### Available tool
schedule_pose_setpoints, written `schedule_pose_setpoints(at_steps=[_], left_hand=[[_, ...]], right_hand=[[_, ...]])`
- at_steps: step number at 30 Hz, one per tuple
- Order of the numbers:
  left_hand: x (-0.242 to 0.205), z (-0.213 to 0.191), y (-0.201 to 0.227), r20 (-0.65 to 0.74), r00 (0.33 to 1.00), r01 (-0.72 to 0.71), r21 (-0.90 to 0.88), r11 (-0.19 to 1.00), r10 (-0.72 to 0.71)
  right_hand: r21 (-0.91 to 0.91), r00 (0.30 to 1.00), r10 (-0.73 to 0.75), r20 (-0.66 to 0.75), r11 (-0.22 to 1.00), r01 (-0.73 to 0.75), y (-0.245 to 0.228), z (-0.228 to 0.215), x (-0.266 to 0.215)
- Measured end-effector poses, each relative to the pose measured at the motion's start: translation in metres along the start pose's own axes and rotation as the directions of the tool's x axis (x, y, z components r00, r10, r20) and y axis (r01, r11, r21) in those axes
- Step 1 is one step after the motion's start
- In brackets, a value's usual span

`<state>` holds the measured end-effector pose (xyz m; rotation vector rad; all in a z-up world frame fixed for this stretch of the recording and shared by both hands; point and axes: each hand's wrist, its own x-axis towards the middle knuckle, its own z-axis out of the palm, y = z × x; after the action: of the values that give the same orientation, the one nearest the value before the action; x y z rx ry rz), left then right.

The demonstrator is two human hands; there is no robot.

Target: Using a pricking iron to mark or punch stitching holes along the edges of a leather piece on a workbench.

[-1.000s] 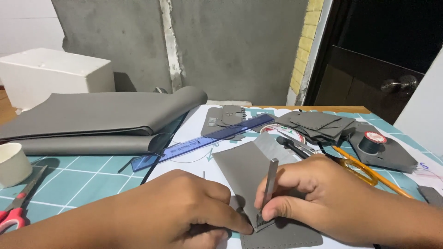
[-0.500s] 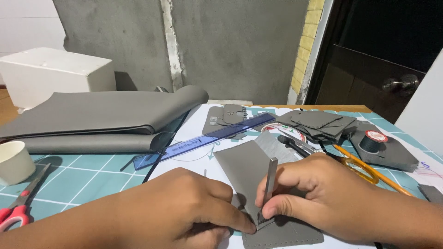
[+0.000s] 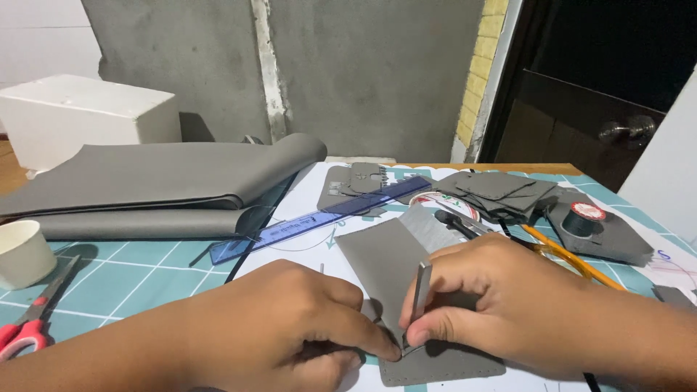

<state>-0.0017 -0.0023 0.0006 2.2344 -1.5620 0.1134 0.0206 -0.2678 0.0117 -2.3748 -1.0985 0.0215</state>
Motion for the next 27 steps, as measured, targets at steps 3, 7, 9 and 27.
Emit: schedule_pose_setpoints(at_steps=[3,7,9,27], left_hand=[[-0.0001,0.0054,-0.0039,-0.045,0.999,-0.021,0.015,1.000,0.022],[0.0005,0.0068,-0.0044,-0.057,0.998,-0.008,0.023,1.000,0.010],[0.0002,0.0068,-0.0049,-0.049,0.998,-0.028,0.040,0.999,0.030],[0.0015,0.0049,-0.0087,-0.107,0.990,0.074,-0.161,0.984,-0.091]], right_hand=[[-0.001,0.998,-0.044,0.042,0.999,0.044,-0.0002,-0.0008,0.0035],[-0.053,0.998,-0.053,0.045,0.997,0.055,-0.0059,0.0004,0.0038],[-0.104,0.992,-0.118,0.039,0.987,0.122,-0.0045,0.0016,0.0032],[0.029,0.995,-0.099,-0.004,0.995,0.099,0.0024,0.0075,-0.0001]])
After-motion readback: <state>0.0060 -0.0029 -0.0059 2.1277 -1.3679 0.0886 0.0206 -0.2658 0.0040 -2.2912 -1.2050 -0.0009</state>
